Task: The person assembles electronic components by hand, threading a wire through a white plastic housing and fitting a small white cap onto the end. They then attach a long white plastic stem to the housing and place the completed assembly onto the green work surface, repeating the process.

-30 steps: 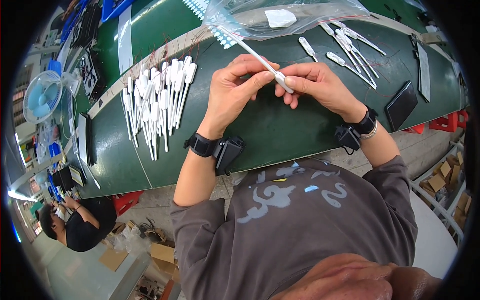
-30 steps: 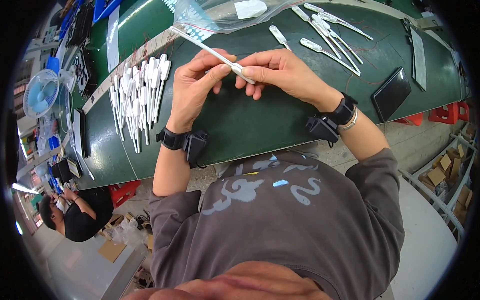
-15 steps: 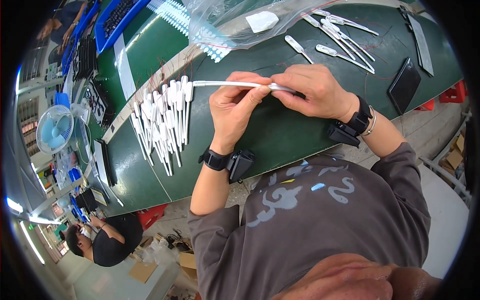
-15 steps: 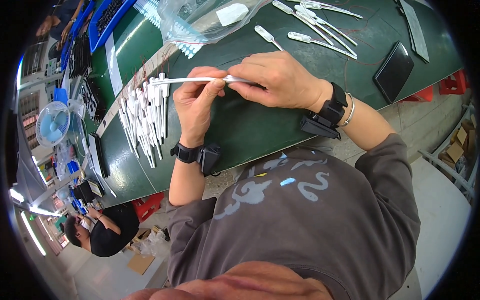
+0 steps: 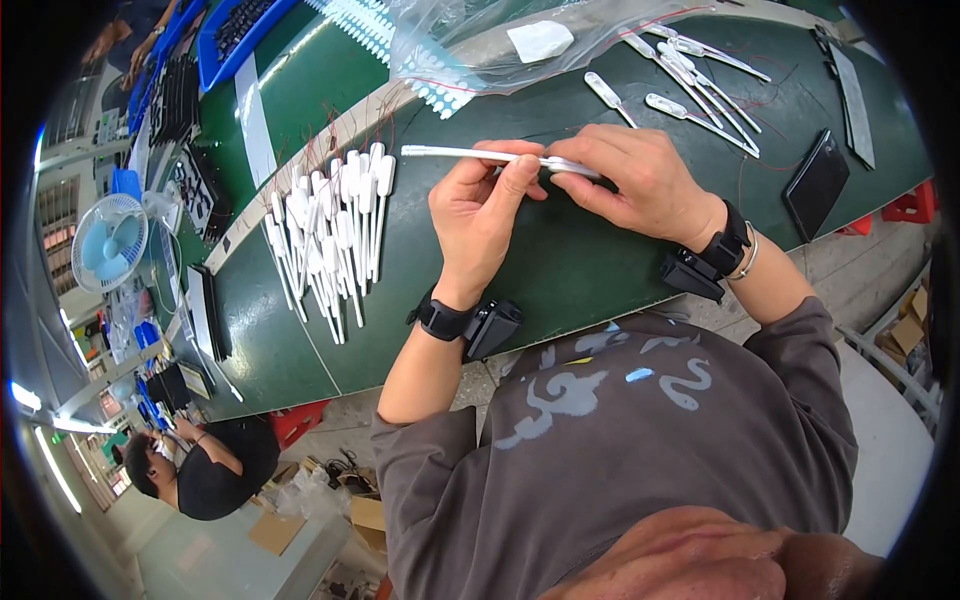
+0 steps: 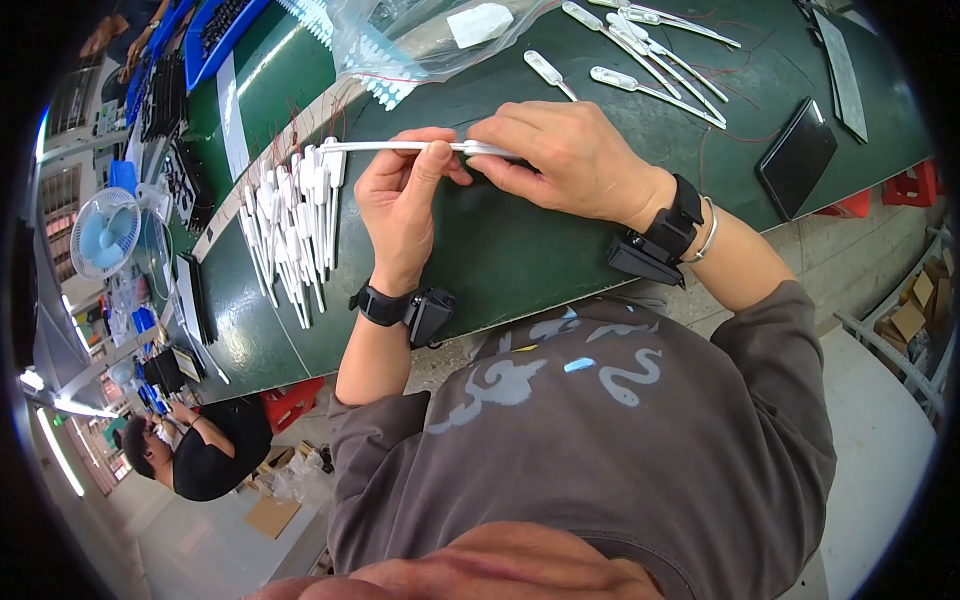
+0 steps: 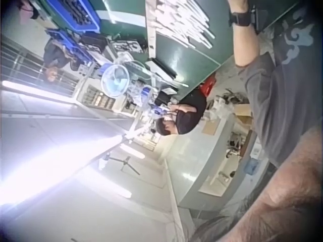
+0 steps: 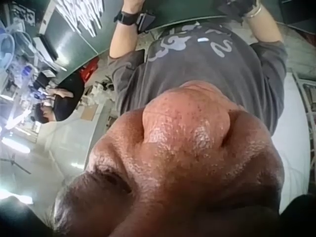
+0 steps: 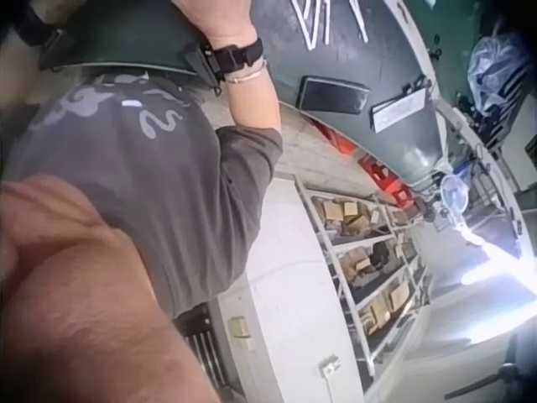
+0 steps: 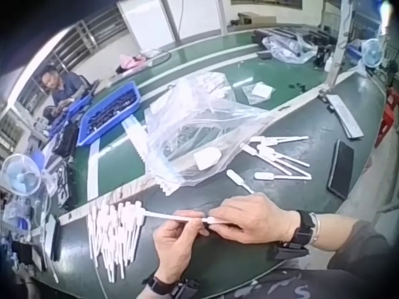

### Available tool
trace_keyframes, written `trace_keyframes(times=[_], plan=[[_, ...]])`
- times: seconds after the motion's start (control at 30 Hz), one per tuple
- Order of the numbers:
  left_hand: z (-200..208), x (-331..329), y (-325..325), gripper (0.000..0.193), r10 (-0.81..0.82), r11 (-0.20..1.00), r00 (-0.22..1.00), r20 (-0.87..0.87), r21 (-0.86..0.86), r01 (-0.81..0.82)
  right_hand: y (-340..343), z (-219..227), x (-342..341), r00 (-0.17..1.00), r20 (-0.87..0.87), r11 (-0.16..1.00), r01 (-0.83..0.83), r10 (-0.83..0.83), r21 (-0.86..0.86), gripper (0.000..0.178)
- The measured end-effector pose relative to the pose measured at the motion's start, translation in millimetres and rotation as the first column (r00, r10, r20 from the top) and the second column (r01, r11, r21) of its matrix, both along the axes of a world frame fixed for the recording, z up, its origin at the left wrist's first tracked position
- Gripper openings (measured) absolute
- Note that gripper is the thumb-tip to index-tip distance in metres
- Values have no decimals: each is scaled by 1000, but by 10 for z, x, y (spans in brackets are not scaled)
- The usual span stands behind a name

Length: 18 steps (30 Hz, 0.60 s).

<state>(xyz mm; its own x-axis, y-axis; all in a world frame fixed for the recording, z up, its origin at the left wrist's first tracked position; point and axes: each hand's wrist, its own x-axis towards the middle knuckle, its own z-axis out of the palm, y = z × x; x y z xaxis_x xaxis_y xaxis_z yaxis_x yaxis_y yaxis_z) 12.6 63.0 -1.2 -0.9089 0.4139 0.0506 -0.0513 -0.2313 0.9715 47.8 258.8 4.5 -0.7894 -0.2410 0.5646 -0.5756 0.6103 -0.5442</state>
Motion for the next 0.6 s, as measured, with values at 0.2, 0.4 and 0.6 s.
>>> trace_keyframes(times=[0.2,0.4,0.6], plan=[[6,48,26,15,-14,1000,998,-60,2,14,25,39,1,999,-5,996,-35,36,84,17],[-4,50,23,16,-41,999,999,-27,-10,41,39,16,4,999,-30,993,-42,46,113,16],[50,4,-8,18,17,999,996,-84,-42,-20,60,-58,-18,818,491,898,-67,299,-436,18]])
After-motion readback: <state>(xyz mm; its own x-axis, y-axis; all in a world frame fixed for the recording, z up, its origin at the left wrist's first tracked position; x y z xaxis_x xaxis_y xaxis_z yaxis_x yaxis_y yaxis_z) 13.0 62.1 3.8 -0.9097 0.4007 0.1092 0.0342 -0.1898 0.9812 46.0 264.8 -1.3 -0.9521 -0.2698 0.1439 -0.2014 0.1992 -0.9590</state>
